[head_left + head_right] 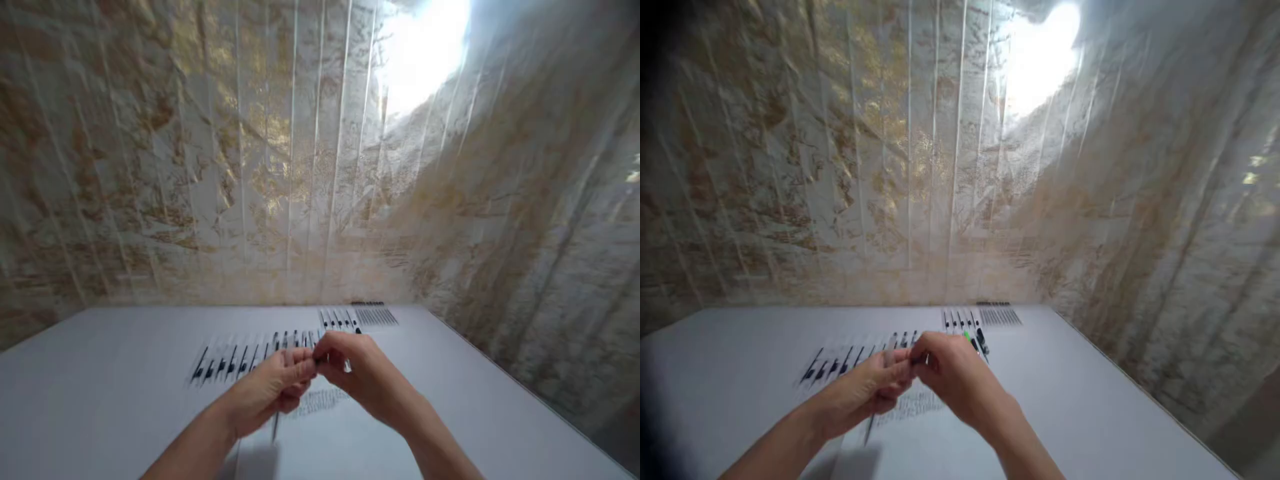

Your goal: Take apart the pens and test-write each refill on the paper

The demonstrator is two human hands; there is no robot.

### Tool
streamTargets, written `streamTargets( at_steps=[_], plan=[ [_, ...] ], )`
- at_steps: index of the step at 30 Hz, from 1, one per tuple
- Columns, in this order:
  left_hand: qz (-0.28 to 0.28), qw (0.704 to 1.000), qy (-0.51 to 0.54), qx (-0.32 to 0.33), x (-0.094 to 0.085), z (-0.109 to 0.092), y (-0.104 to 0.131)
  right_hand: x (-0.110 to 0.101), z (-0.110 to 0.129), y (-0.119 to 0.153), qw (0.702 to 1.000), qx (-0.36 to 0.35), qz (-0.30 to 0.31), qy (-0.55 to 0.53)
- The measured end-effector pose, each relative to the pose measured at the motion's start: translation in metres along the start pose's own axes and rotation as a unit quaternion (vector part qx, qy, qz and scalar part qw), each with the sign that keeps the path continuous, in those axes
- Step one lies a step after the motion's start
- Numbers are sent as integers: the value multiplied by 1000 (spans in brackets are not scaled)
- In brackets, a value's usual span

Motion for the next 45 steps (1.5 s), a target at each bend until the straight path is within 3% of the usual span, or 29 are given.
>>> streamTargets(
  at_steps=[6, 11, 18, 27, 39, 45],
  plan=[
    [-28, 995, -91, -22, 0, 11, -2, -13, -16, -5, 993, -5, -21, -118],
    [-22, 988, -149, -30, 1, 16, -2, -7, -11, -5, 996, 4, -18, -89],
    [-2, 982, -185, -32, 9, 7, 0, -2, -9, -4, 997, 5, 3, -77],
    [43, 973, -225, -35, 8, 7, 1, 2, -7, -2, 996, 6, 58, -69],
    [46, 963, -262, -39, -2, 22, -1, 16, 2, 4, 984, -23, 78, 157],
    [70, 970, -227, -51, 7, 17, 0, 27, -2, -1, 976, -4, 13, 217]
  ],
)
Point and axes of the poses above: each hand's wrist, its own y-axis away from the middle knuckle, its own x-axis out of the palm, z = x × y, the point moved 3 cm from there along -y, towards the middle knuckle, and after that the axes turned 13 degrees about x, right-handed, at the moved point
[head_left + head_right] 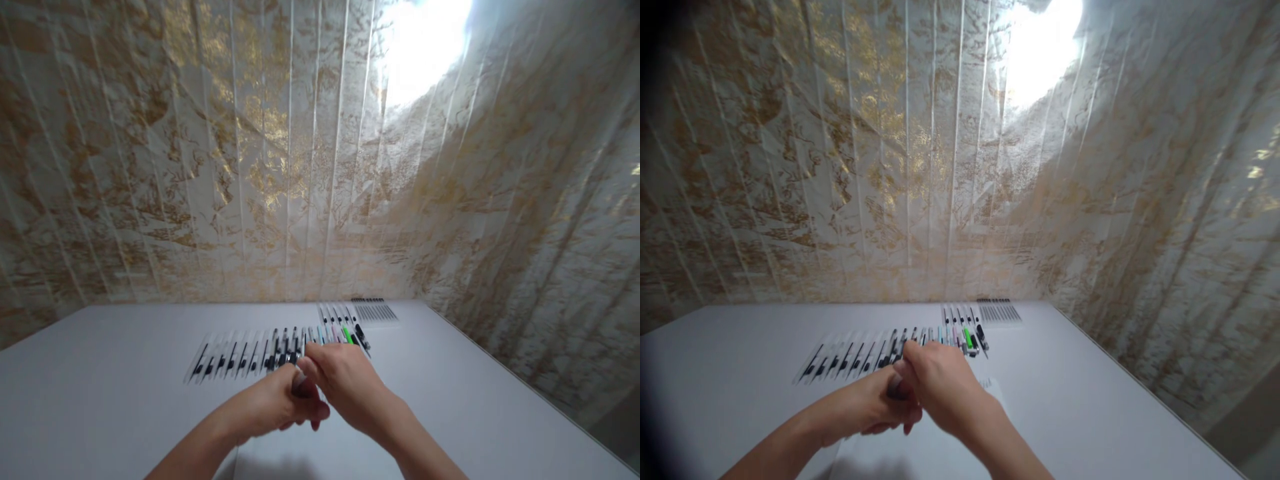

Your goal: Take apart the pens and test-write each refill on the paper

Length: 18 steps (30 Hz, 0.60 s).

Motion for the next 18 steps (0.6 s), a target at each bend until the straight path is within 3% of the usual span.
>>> streamTargets(
  at_steps=[5, 11, 18],
  plan=[
    [-80, 994, -80, 11, -8, 8, -4, 9, -5, -8, 997, 66, 10, -26],
    [-113, 982, -147, -14, -22, 9, 1, 4, -9, -2, 995, -3, 21, -99],
    [-108, 976, -190, -24, -25, 4, 3, 4, -9, -3, 992, -19, 57, -112]
  ],
)
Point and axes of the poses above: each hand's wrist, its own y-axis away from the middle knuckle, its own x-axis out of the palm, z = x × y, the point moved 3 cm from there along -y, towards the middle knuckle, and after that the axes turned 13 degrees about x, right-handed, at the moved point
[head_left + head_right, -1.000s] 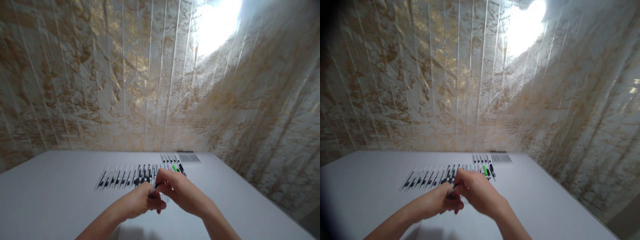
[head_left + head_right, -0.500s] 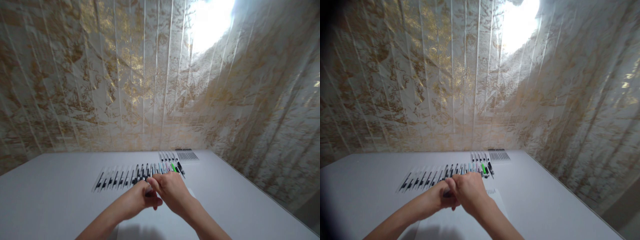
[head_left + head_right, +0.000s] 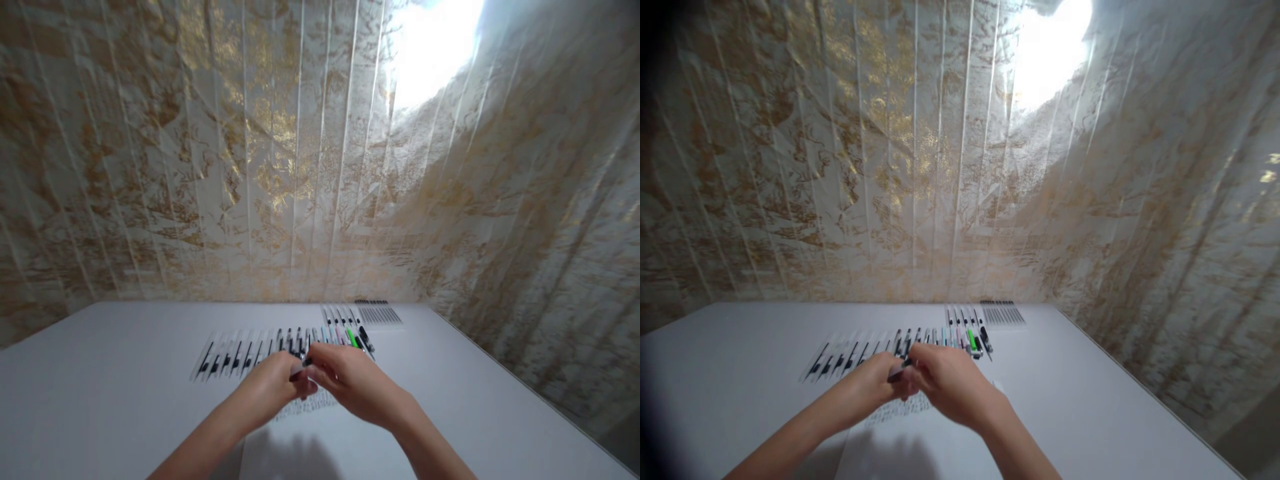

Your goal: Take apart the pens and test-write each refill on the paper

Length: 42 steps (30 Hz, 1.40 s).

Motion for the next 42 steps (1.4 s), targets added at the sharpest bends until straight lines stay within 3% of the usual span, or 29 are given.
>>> streamTargets(
  at_steps=[4, 18, 36, 42],
  plan=[
    [3, 1000, -25, -6, 1, 0, 0, -2, 0, -2, 1000, -5, -30, -6],
    [4, 999, -38, -5, 5, 4, -1, 4, -2, -4, 997, 53, -42, 35],
    [6, 999, -43, 6, 7, 5, -2, 1, 0, -1, 997, 43, -39, 59],
    [5, 998, -56, 8, 6, 6, -2, 0, 1, 2, 999, 19, -28, -6]
  ],
)
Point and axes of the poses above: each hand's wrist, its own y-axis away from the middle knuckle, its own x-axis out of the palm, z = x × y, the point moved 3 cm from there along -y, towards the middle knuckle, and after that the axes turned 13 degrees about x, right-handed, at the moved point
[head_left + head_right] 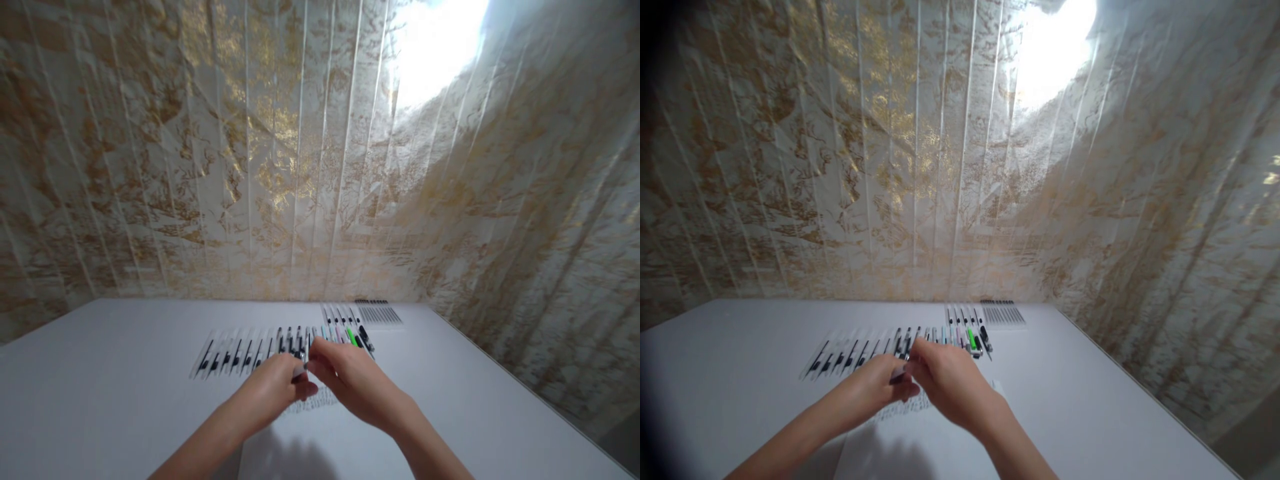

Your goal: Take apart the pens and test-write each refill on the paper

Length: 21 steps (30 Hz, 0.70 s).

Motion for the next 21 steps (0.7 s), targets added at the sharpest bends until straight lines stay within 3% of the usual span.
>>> streamTargets(
  at_steps=[5, 8, 12, 15, 18, 21],
  plan=[
    [-29, 999, -32, -3, -3, -3, -1, 4, -1, -3, 999, 11, 24, -34],
    [-38, 998, -40, -3, -7, -4, -1, -6, -5, -5, 998, 30, 14, -60],
    [-33, 999, -16, 8, -9, -7, -2, -19, -15, -8, 979, 48, -24, -196],
    [-14, 999, 19, 25, 0, -8, -8, -5, -20, -15, 947, 58, 14, -317],
    [4, 999, 29, 21, 14, -4, -16, 12, -28, -23, 927, 85, 33, -363],
    [2, 1000, -2, 18, 30, 8, -16, 6, -39, -27, 912, 99, 14, -397]
  ],
)
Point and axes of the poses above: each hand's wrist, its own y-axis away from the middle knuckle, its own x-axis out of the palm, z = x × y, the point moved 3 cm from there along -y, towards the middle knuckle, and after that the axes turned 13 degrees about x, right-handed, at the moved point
